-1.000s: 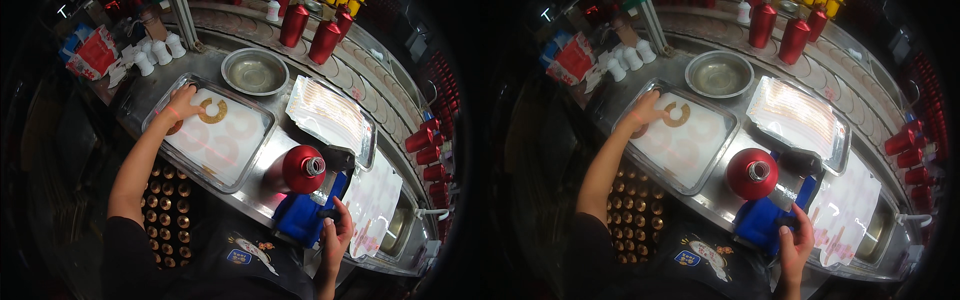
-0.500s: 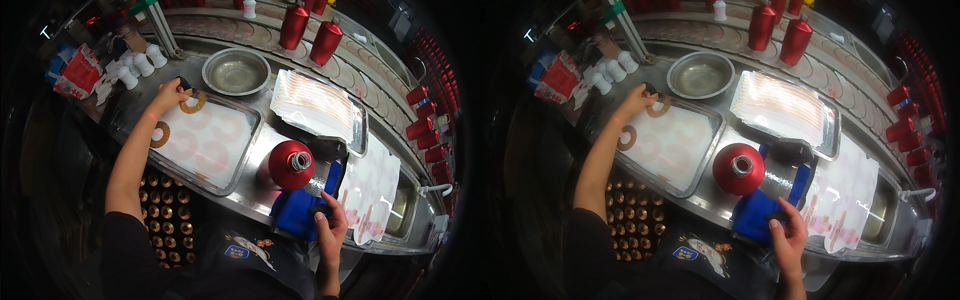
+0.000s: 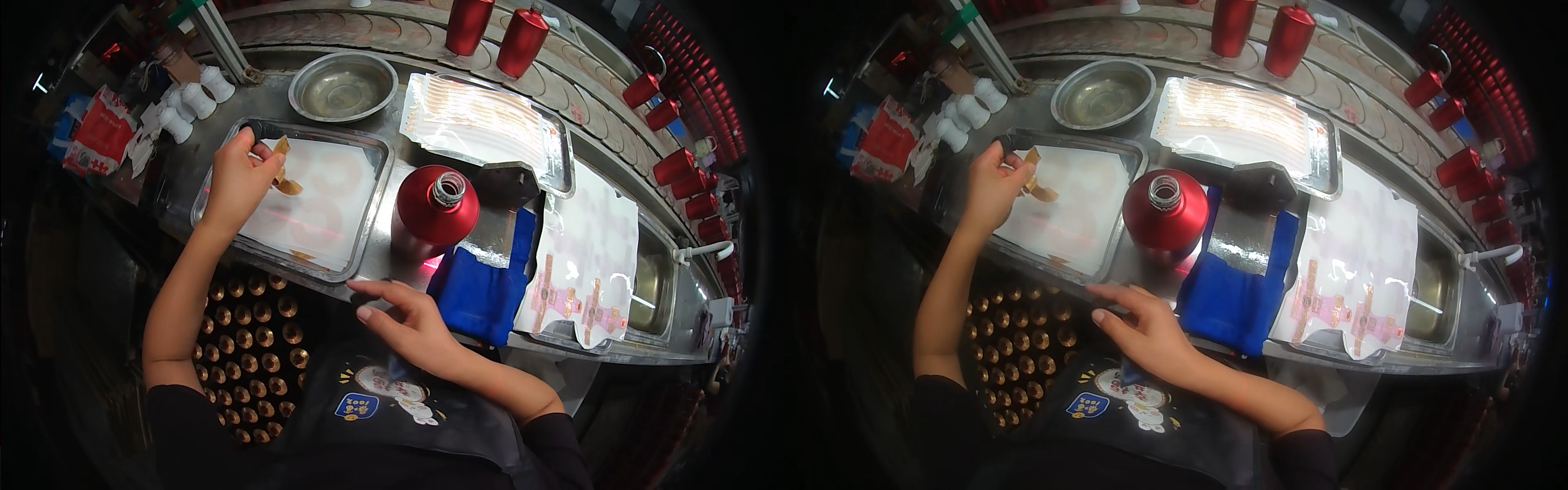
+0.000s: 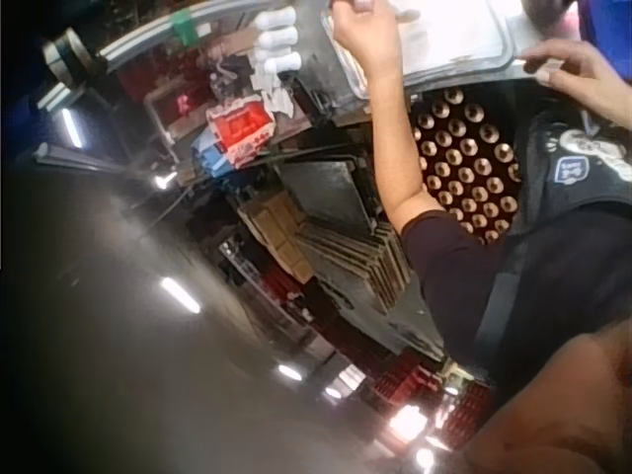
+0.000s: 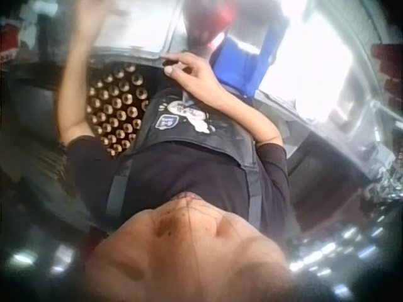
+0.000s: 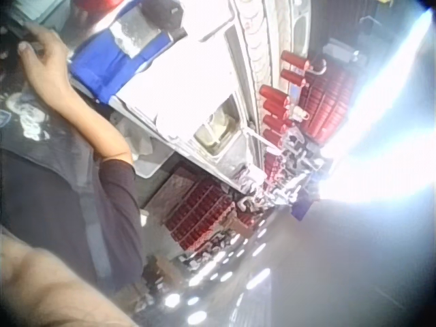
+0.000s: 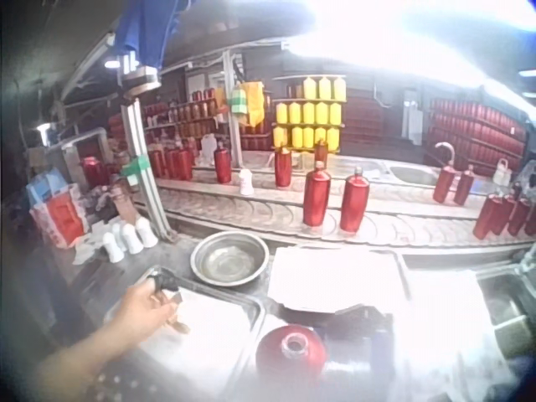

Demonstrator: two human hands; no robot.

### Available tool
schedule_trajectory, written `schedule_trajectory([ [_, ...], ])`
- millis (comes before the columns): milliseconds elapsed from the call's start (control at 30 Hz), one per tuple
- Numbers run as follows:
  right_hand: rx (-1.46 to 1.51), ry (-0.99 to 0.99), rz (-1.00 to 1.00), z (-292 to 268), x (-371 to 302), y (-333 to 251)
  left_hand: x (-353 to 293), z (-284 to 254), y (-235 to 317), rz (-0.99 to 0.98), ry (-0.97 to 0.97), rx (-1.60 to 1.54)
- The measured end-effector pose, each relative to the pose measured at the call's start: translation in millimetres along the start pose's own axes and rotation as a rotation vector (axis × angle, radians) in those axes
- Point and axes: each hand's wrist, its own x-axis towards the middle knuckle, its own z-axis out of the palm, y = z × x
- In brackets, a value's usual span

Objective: The person applies gold circular labels to red cylindrical bottles. They pick up a label, align it on the bottle, press it into place, and smooth it with their fingers. The process is repeated for multiple bottles.

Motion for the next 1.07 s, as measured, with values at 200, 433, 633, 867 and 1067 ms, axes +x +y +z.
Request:
schedule_trajectory([
  [200,0.475,0.085,0.077,33.4,13.3,13.9,-88.1,-0.6,85.3,-0.212,-0.162,-0.679],
  [433,0.63,0.329,0.012,13.0,-27.5,-21.9,-138.1,25.4,104.9,-0.143,-0.225,-0.964],
  [633,0.088,0.335,-0.277,-34.6,-11.4,-47.3,-132.9,58.3,98.5,-0.078,-0.151,-1.021],
  [867,-0.504,0.182,-0.366,-110.4,38.8,-76.7,-110.2,104.3,80.5,0.082,0.034,-0.803],
  [1067,-0.29,-0.036,-0.256,-137.0,63.2,-70.7,-111.8,113.2,65.6,0.088,0.055,-0.879],
])
